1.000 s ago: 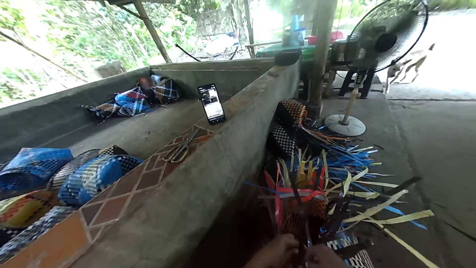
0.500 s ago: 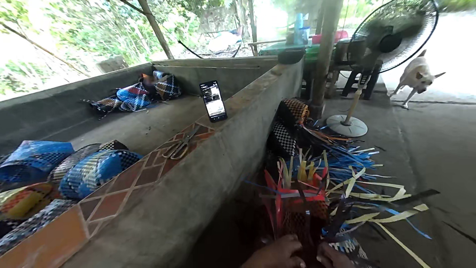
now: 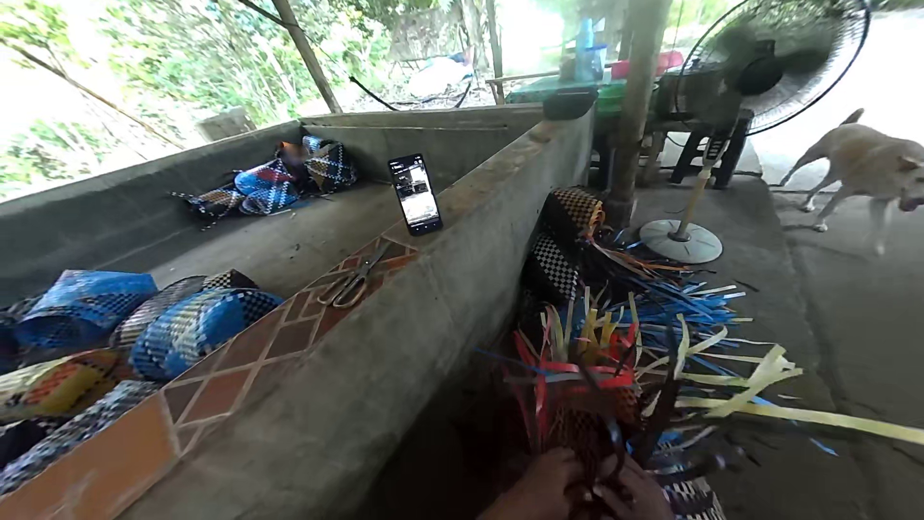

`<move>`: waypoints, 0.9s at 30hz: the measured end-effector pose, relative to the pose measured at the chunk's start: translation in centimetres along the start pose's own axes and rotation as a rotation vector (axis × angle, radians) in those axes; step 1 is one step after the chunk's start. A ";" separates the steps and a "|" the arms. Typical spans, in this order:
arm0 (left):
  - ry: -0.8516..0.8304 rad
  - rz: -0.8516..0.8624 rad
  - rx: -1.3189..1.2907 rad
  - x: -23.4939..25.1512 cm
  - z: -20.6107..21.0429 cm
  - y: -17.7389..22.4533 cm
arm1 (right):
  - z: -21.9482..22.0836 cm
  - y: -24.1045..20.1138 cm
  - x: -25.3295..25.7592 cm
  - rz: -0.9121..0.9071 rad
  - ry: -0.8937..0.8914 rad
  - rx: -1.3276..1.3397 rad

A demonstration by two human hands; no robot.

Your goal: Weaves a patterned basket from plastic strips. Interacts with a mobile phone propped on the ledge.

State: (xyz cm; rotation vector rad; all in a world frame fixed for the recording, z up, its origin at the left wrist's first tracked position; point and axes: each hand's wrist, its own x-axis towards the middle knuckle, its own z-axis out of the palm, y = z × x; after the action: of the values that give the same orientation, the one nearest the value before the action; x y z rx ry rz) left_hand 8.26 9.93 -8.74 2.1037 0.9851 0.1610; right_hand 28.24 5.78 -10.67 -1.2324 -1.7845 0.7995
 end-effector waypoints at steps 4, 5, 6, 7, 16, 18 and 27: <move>-0.088 -0.046 -0.199 0.2 -0.2 -1.4 | 1.5 2.1 -2.6 -0.272 0.003 -0.082; -0.069 -0.064 -0.205 0.3 0.0 -1.3 | 1.8 2.8 -3.0 -0.353 0.016 -0.124; -0.033 -0.073 -0.200 0.5 0.3 -1.3 | 1.9 3.6 -3.3 -0.412 0.037 -0.176; 0.008 -0.073 -0.194 0.6 0.7 -1.4 | 1.9 4.0 -3.5 -0.436 0.049 -0.223; -0.093 -0.056 -0.065 1.3 -0.2 0.3 | 1.0 0.8 -0.6 0.053 0.048 -0.081; -0.131 -0.164 0.024 1.6 -0.4 1.6 | 0.9 -0.5 0.4 0.240 0.014 -0.117; 0.023 -0.140 -0.176 1.6 1.2 1.0 | -1.0 -1.0 -1.5 0.487 0.003 0.231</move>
State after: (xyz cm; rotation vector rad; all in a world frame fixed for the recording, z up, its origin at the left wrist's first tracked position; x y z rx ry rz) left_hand 10.40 9.96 -9.18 1.8701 1.0880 0.1941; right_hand 28.98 4.06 -9.77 -1.5262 -1.3525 1.2368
